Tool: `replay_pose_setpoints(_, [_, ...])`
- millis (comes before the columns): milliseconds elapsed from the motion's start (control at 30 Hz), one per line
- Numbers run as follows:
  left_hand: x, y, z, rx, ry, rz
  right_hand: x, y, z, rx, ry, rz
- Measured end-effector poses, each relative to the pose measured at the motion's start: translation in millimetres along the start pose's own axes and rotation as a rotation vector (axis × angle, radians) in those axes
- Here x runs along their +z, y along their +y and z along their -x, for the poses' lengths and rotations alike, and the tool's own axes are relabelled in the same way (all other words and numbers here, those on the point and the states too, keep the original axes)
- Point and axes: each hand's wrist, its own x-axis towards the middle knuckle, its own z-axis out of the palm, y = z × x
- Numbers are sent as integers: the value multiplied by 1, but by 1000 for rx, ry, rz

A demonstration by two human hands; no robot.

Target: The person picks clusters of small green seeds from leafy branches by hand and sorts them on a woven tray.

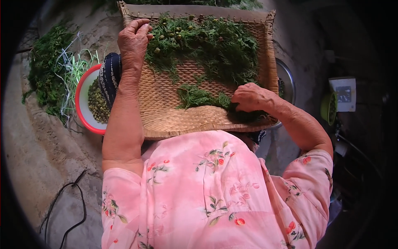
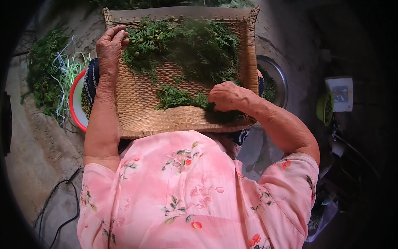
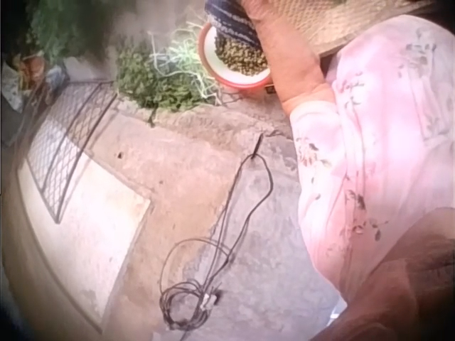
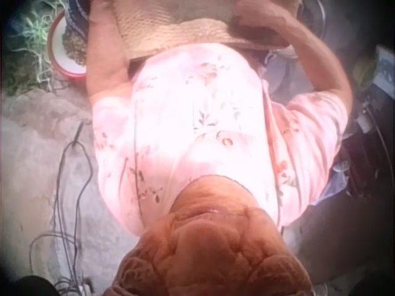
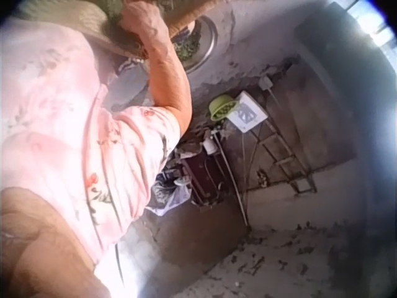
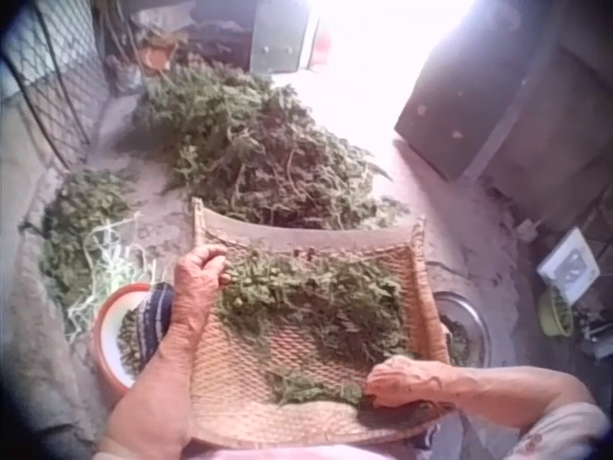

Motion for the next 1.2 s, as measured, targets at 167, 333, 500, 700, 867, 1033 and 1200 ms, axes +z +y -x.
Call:
replay_pose_setpoints(167, [-1,-3,-1,4,-28,-1,-7,0,7,93,125,-67])
replay_pose_setpoints(333, [5,1,-1,-11,-53,7,1,2,-14,328,576,-212])
replay_pose_setpoints(500, [5,2,3,-8,-32,-35,-13,-25,-25,86,149,-278])
replay_pose_setpoints(700, [5,4,3,-26,-51,-62,-9,-32,-28,-53,307,-292])
replay_pose_setpoints(867, [4,3,4,-39,-63,-88,-12,-24,-55,-4,560,-56])
replay_pose_setpoints(1033, [5,2,4,-65,-59,-36,0,-39,-33,54,201,-184])
replay_pose_setpoints(1200, [5,2,2,-82,-87,-35,5,-31,5,-41,76,-297])
